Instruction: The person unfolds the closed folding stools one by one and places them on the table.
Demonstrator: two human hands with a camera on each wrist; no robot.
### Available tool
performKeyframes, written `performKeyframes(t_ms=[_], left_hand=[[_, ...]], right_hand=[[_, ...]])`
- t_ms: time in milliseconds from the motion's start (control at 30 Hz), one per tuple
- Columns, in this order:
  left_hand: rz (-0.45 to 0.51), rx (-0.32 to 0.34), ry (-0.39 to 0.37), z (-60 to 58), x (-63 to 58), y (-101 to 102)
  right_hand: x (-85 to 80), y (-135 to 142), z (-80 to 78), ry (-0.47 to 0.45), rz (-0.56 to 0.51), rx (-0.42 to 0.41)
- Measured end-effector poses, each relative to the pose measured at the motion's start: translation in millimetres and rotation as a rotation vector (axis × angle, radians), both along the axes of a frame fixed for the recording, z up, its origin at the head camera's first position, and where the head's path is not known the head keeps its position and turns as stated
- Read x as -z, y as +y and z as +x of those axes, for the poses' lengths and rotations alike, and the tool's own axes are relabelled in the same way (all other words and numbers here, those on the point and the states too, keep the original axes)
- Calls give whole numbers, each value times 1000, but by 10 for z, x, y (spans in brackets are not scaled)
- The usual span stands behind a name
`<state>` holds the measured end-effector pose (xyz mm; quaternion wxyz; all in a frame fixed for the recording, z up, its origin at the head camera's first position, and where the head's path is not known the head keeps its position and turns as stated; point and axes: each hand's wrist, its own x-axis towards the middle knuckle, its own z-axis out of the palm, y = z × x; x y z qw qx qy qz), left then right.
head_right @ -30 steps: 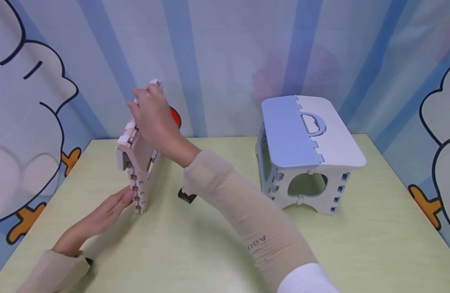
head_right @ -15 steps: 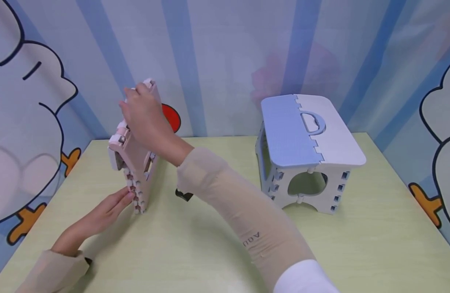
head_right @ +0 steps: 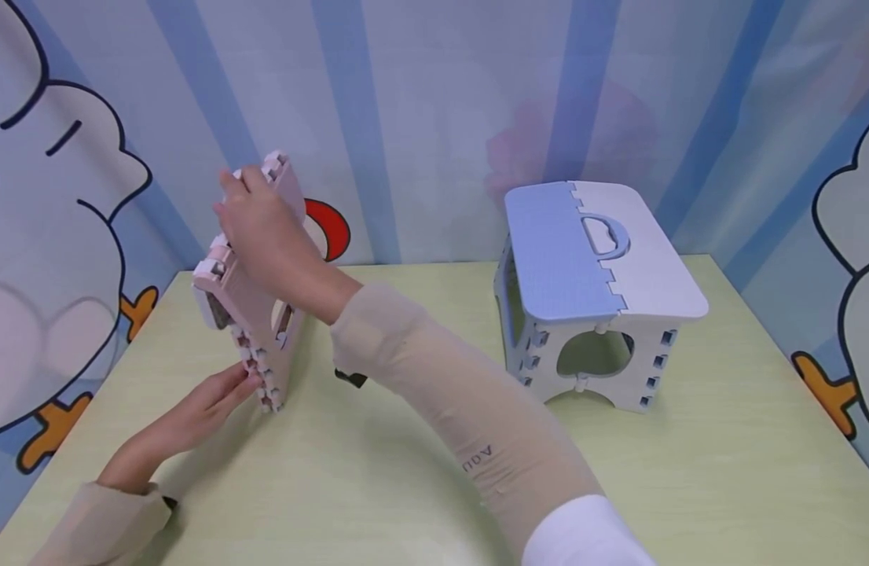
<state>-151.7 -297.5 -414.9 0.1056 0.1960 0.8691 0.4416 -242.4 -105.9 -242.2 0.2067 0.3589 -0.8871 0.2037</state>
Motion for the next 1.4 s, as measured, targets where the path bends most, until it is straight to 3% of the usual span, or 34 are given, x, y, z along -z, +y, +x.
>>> performKeyframes(t_ms=[367, 967, 1167, 1400], left_hand=[[9, -6, -12, -10, -5, -4], [-10, -16, 6, 3, 3, -42], [-10, -17, 17, 6, 12, -63], [4, -59, 4, 5, -10, -79]], right_hand=[[-23, -52, 15, -81, -10, -22], [-49, -158, 40, -29, 171, 8], [-45, -166, 41, -3, 175, 2], [-37, -160, 36, -38, 133, -24]])
